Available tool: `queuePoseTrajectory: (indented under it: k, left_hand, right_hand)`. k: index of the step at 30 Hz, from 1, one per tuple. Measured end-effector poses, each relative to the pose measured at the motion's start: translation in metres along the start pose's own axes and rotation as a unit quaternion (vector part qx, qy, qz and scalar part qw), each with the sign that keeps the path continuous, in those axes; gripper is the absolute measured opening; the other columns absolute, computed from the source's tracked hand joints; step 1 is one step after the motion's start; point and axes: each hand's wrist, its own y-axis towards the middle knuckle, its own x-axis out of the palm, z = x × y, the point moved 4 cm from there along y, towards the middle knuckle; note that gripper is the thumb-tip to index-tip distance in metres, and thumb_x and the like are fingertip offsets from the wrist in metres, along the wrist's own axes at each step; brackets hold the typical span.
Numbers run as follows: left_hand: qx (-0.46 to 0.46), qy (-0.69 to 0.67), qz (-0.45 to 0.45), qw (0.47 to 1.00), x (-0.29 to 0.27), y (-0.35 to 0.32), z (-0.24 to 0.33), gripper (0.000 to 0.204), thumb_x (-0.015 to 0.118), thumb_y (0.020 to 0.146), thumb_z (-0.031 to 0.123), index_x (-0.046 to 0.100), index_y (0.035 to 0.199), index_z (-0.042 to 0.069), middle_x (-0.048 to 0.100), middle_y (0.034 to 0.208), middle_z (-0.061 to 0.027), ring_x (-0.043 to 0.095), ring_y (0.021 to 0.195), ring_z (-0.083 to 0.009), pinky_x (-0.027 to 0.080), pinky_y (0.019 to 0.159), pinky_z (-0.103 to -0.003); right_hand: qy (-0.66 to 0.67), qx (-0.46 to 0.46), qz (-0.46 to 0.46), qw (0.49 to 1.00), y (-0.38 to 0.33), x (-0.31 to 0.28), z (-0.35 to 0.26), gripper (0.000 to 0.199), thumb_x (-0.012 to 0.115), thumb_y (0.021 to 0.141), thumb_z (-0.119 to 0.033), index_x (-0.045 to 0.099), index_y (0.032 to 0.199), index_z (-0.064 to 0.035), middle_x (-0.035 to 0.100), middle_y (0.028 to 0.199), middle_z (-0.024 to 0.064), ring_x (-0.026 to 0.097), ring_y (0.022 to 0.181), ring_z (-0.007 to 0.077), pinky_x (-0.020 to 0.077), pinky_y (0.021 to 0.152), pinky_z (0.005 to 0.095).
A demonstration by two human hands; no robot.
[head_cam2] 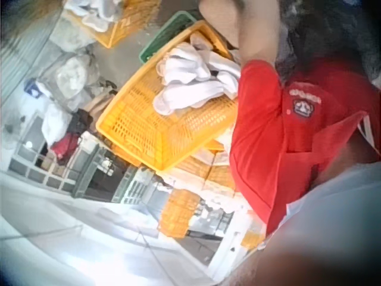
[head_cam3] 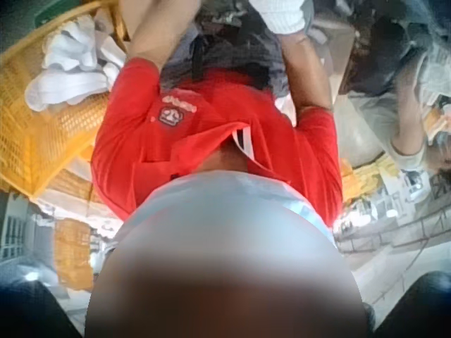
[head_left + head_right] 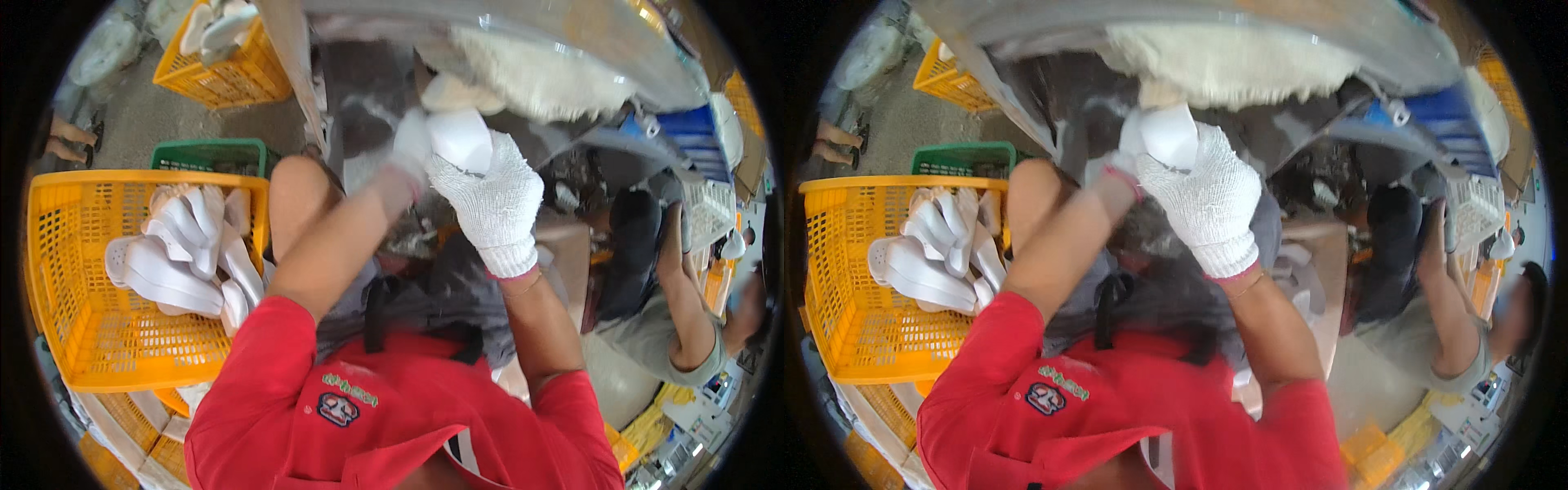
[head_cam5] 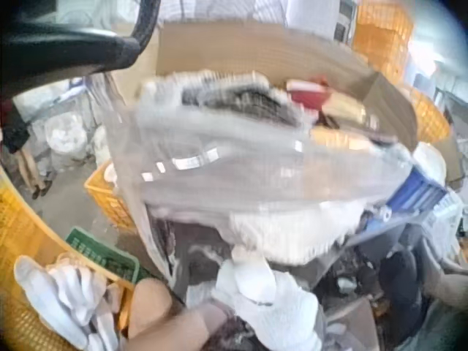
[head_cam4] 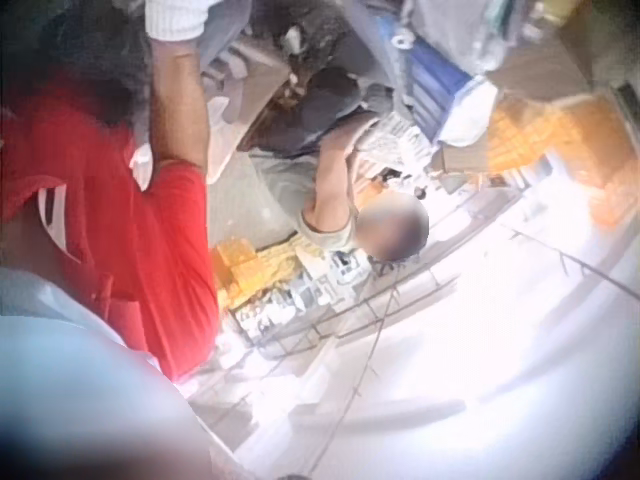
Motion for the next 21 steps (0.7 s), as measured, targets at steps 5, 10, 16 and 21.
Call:
queuePoseTrajectory:
  k: [5, 10, 16, 21]
  left_hand:
    - [0.199, 0.069, 0.087, 0.974, 0.012, -0.027, -0.009, 0.059, 0.044, 0.11, 0.054, 0.064, 0.129, 0.002, 0.073, 0.114, -0.0162, 0.071, 0.107, -0.0328, 0.057, 0.099, -0.041]
    - [0.173, -0.09, 0.003, 0.981, -0.004, -0.012, -0.032, 0.042, 0.042, 0.111, 0.034, 0.068, 0.129, 0.007, 0.073, 0.121, -0.0128, 0.071, 0.112, -0.0283, 0.056, 0.1, -0.04]
    - [0.305, 0.589, 0.135, 0.736, -0.017, -0.01, 0.017, 0.04, 0.048, 0.111, 0.031, 0.069, 0.134, 0.006, 0.072, 0.128, -0.0161, 0.066, 0.121, -0.0291, 0.05, 0.108, -0.04]
    - [0.192, 0.639, 0.102, 0.738, 0.01, -0.012, 0.05, 0.058, 0.054, 0.108, 0.049, 0.067, 0.138, 0.0, 0.07, 0.136, -0.0192, 0.064, 0.129, -0.0319, 0.048, 0.112, -0.04]
  right_hand:
    - [-0.046, -0.104, -0.083, 0.99, 0.02, 0.014, -0.006, 0.038, 0.084, 0.084, -0.034, 0.079, 0.112, -0.0093, 0.077, 0.093, 0.0152, 0.075, 0.085, 0.03, 0.0599, 0.078, 0.0381]
    - [0.09, 0.077, -0.23, 0.966, -0.022, -0.024, -0.03, 0.061, 0.084, 0.082, -0.024, 0.065, 0.133, 0.0027, 0.074, 0.108, 0.0228, 0.073, 0.101, 0.0325, 0.0573, 0.092, 0.0382]
    - [0.125, 0.03, -0.221, 0.967, -0.005, -0.002, -0.009, 0.027, 0.074, 0.085, -0.019, 0.074, 0.105, -0.0009, 0.073, 0.085, 0.0187, 0.073, 0.078, 0.0354, 0.0588, 0.074, 0.0469]
    - [0.335, 0.256, -0.142, 0.895, 0.005, 0.005, -0.001, 0.025, 0.077, 0.089, -0.01, 0.075, 0.109, 0.0055, 0.077, 0.094, 0.0103, 0.07, 0.083, 0.0125, 0.0582, 0.077, 0.0333]
